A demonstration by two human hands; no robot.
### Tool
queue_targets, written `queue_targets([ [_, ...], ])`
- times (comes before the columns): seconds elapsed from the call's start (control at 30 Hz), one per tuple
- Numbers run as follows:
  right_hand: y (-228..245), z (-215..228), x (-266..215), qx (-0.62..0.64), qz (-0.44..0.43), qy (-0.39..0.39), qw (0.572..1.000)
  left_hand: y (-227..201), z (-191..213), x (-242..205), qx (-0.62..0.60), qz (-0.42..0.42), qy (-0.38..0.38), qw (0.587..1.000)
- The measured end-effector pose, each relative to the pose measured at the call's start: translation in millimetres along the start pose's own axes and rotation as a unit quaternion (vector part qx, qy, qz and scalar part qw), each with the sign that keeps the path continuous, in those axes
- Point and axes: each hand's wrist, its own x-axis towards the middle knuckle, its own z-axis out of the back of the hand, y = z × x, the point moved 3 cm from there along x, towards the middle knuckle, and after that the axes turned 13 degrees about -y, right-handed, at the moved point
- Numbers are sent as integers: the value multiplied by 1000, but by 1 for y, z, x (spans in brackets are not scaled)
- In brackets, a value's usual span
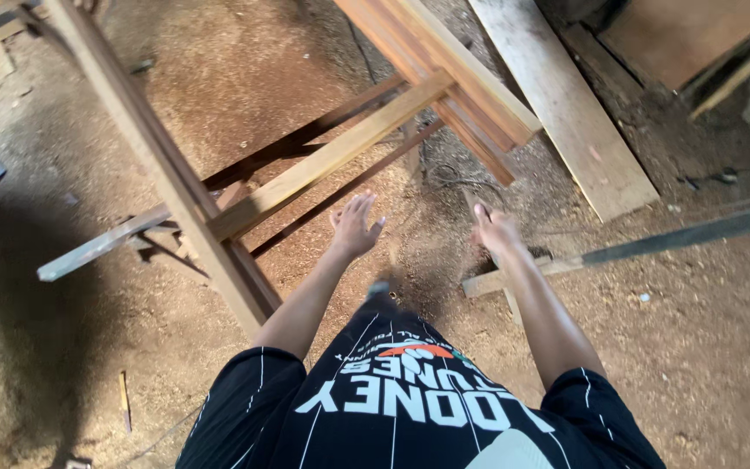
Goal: The person sands the interior and exterior edges of a large rectangular wooden frame using a piece of sandpaper.
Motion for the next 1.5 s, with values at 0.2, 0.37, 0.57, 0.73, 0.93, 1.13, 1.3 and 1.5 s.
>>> queue_targets([
  [0.2, -5, 20, 55, -56, 352, -243, 902, -29, -37, 50, -49, -22, -16, 998],
  [0.37, 14, 58, 95, -105, 297, -229, 921, -52, -85, 112, -122, -107, -35, 986],
  [0.57, 53, 89, 169, -160, 290, -243, 912, -101, -75, 216, -58, -99, 62, 991],
  [0.73, 57, 75, 213, -631, 428, -172, 624, -134, -53, 273, -59, -103, 140, 983],
  [0.93, 25, 58, 249, -296, 350, -178, 871, -174, -61, 311, -7, -222, 221, 950],
  [1.13, 33, 56, 267, -285, 328, -149, 888, -206, -94, 317, 5, -325, 220, 920],
  [1.3, 56, 52, 277, -275, 364, -142, 879, -195, -143, 306, -128, -327, 30, 936],
  [1.5, 91, 84, 279, -262, 377, -61, 886, -189, -169, 324, -141, -290, -48, 945],
])
